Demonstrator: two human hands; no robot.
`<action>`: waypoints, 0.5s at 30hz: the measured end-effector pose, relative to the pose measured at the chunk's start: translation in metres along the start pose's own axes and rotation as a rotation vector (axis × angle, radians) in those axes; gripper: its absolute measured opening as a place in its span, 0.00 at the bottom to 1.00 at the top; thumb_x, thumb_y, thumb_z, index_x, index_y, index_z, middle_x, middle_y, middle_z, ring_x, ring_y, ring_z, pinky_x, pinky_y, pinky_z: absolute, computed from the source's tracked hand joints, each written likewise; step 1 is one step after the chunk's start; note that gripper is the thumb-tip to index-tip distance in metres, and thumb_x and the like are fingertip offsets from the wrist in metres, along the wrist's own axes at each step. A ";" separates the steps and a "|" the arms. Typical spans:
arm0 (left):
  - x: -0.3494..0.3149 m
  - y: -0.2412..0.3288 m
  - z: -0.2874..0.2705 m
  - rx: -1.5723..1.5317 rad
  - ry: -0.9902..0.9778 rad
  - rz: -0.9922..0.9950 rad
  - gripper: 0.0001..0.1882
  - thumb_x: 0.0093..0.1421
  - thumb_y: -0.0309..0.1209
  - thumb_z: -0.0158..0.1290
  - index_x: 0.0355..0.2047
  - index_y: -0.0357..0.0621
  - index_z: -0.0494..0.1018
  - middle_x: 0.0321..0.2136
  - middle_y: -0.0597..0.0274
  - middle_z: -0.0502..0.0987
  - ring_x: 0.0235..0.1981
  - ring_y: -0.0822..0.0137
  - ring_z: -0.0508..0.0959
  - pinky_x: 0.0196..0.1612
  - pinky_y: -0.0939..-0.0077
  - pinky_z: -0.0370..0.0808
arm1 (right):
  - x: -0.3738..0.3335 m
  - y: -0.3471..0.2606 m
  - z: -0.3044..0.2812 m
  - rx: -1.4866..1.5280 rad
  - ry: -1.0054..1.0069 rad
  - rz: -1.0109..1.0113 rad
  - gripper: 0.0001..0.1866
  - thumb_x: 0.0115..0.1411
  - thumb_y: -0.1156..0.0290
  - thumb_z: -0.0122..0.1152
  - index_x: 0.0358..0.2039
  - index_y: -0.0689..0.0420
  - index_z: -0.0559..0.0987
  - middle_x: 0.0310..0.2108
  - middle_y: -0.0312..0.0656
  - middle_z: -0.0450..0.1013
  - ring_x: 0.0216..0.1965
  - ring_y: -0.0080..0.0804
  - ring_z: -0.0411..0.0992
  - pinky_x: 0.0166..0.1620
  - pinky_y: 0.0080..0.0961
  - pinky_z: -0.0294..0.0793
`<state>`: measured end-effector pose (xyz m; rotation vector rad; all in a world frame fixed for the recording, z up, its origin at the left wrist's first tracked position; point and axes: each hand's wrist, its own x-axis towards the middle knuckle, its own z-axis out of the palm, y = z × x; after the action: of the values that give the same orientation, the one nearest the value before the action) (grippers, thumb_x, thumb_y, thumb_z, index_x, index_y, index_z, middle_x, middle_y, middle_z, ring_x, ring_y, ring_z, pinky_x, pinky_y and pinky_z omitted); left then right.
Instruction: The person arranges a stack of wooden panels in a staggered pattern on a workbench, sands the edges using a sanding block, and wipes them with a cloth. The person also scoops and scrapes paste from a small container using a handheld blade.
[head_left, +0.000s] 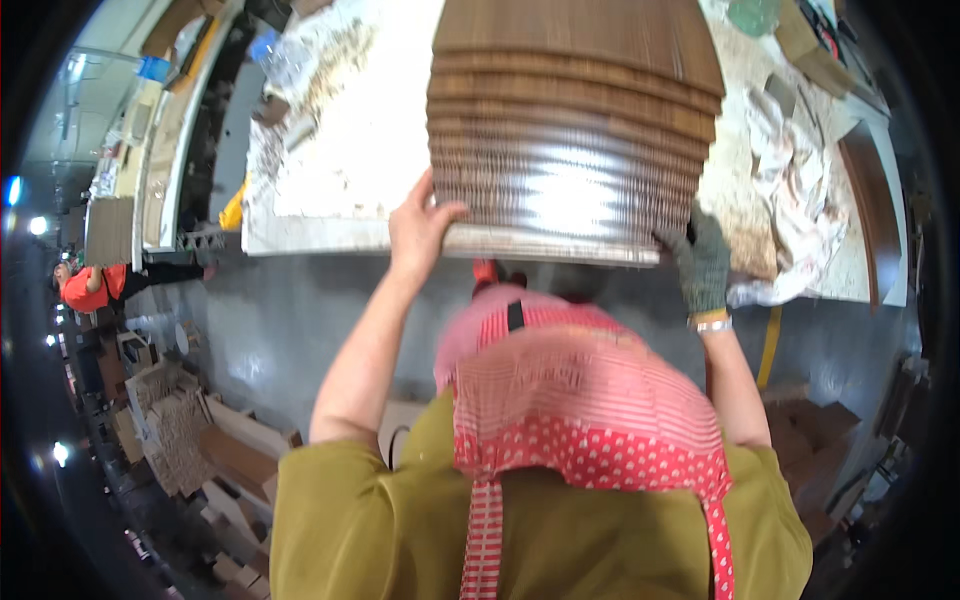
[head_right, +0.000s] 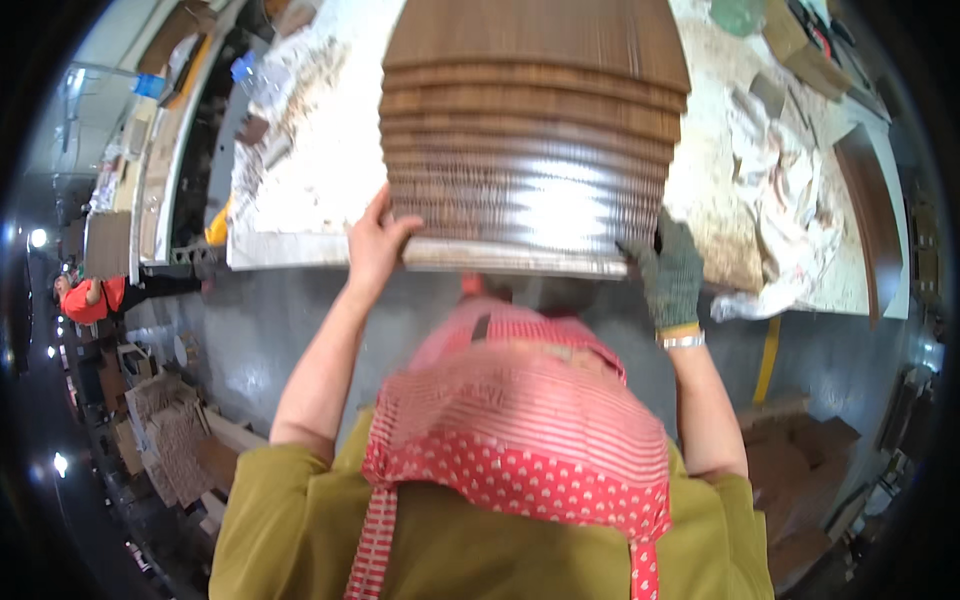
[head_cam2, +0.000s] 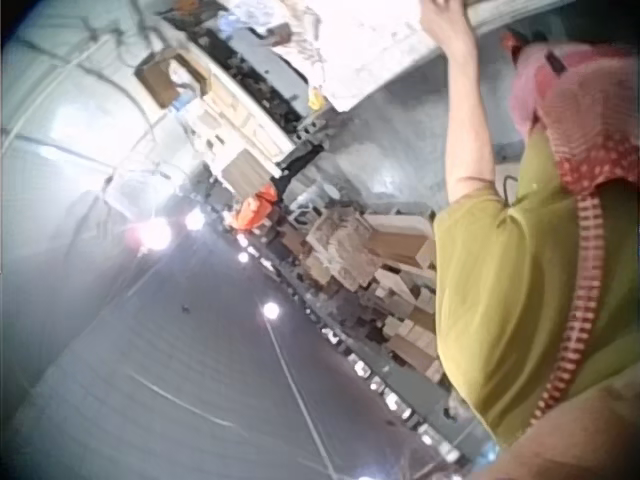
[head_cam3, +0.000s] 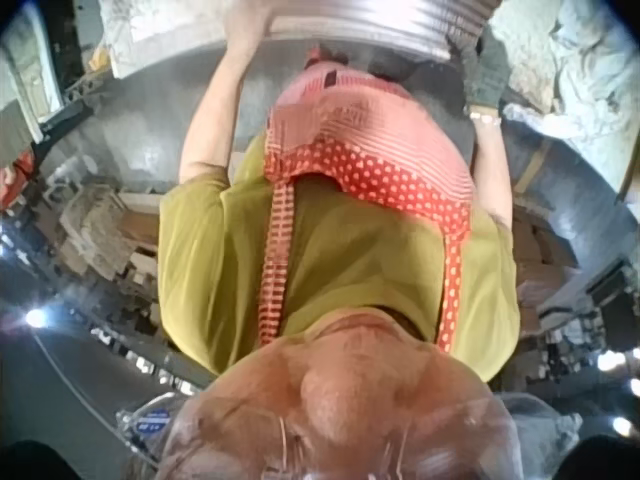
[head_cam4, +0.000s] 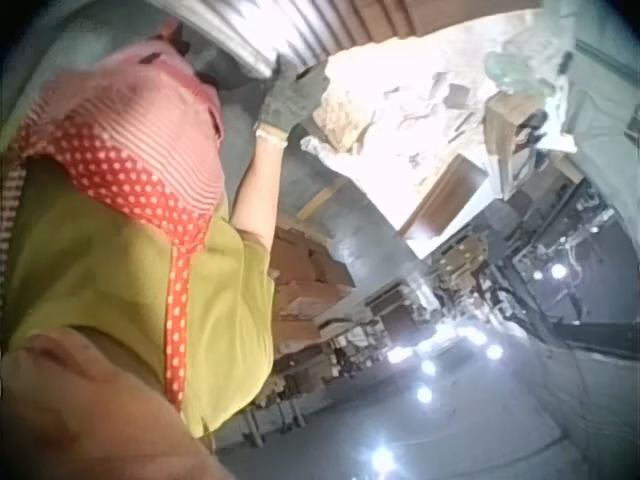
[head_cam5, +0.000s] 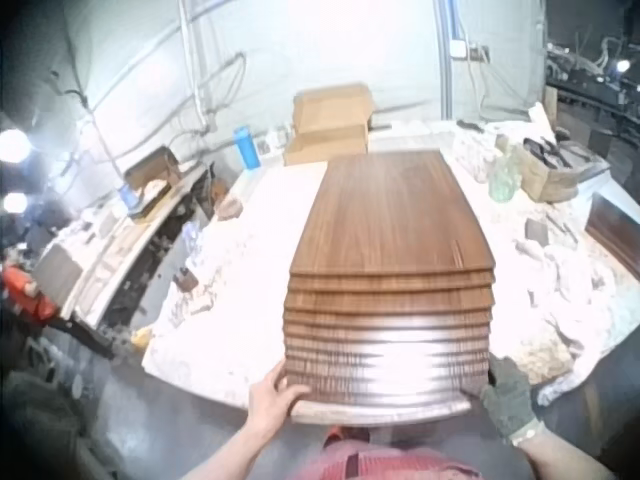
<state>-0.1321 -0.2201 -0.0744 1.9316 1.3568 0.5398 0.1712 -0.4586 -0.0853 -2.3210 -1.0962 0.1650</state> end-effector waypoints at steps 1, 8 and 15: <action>0.001 0.000 0.001 -0.034 0.019 0.042 0.40 0.47 0.30 0.67 0.60 0.34 0.64 0.49 0.42 0.77 0.45 0.63 0.80 0.47 0.73 0.75 | 0.001 -0.001 0.000 -0.028 0.080 -0.093 0.34 0.47 0.57 0.72 0.50 0.66 0.74 0.33 0.51 0.72 0.35 0.47 0.72 0.38 0.38 0.72; -0.001 0.003 0.004 -0.148 0.075 0.048 0.38 0.47 0.30 0.68 0.59 0.42 0.67 0.45 0.47 0.79 0.45 0.65 0.80 0.45 0.74 0.76 | 0.004 0.000 0.001 0.015 0.055 -0.060 0.37 0.47 0.57 0.71 0.53 0.66 0.72 0.41 0.57 0.73 0.44 0.51 0.72 0.47 0.40 0.72; -0.002 -0.010 -0.005 -0.200 -0.116 0.045 0.37 0.55 0.28 0.62 0.63 0.34 0.60 0.51 0.40 0.75 0.47 0.58 0.79 0.48 0.72 0.74 | 0.003 -0.015 -0.010 0.116 -0.022 0.046 0.36 0.48 0.57 0.70 0.54 0.65 0.71 0.46 0.58 0.73 0.47 0.53 0.71 0.51 0.41 0.70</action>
<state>-0.1426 -0.2185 -0.0785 1.8051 1.1440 0.5546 0.1670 -0.4535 -0.0684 -2.2467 -1.0168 0.2653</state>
